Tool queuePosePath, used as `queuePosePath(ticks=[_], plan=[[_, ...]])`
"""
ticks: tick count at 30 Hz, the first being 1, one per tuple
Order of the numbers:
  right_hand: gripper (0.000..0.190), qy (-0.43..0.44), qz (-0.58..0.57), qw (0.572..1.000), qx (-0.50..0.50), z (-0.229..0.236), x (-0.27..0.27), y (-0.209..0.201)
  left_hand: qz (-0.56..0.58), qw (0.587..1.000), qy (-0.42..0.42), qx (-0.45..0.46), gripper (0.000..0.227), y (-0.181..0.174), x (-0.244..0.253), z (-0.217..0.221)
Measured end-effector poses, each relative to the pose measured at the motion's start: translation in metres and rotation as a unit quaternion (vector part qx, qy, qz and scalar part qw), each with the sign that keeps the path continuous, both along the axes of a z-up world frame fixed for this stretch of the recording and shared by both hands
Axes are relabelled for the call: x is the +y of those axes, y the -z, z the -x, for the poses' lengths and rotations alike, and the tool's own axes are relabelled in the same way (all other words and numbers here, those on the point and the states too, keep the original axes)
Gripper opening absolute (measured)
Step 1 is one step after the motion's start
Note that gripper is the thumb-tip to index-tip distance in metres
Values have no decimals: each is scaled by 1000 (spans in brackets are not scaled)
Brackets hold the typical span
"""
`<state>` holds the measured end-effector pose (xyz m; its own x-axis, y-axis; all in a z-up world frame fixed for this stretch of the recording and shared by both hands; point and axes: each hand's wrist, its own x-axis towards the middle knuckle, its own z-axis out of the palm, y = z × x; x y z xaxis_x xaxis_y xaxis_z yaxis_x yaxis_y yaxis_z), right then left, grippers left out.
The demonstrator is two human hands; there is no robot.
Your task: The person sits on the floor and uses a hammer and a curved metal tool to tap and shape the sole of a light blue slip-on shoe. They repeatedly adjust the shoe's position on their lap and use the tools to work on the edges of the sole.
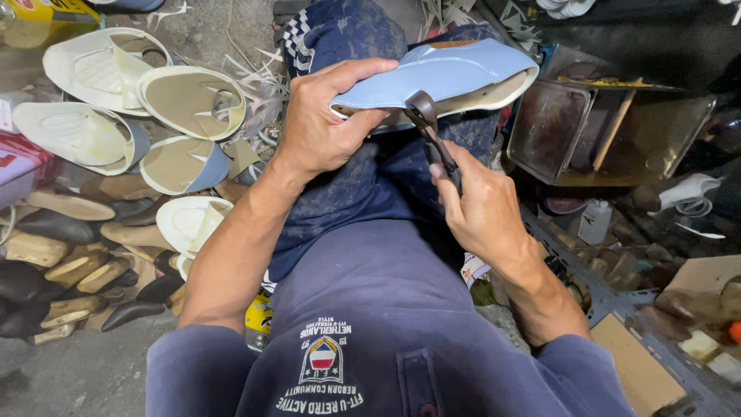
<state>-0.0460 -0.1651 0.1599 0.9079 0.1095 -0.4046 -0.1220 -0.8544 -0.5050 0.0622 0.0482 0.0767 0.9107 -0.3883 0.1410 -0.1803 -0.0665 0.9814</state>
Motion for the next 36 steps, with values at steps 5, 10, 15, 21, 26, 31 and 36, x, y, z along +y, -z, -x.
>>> queuePosePath(ticks=[5,10,15,21,26,31,36], plan=[[24,10,-38,992,-117,-5,-3,30,-18,1000,-9,16,32,1,-3,-10],[26,19,-41,991,-124,-5,-4,37,-29,999,-13,21,31,-3,-4,-11],[20,23,-45,983,-177,2,0,52,-35,999,-20,4,32,1,-5,-6],[18,32,-27,974,-223,11,7,55,-40,999,-19,3,34,0,-3,-2],[14,19,0,990,-142,45,-2,65,-45,994,26,-95,36,2,5,22],[10,22,-8,992,-121,37,-3,75,-188,973,113,-78,55,-14,11,9],[8,16,-38,991,-125,33,-3,83,-248,962,96,68,66,-22,-8,7]])
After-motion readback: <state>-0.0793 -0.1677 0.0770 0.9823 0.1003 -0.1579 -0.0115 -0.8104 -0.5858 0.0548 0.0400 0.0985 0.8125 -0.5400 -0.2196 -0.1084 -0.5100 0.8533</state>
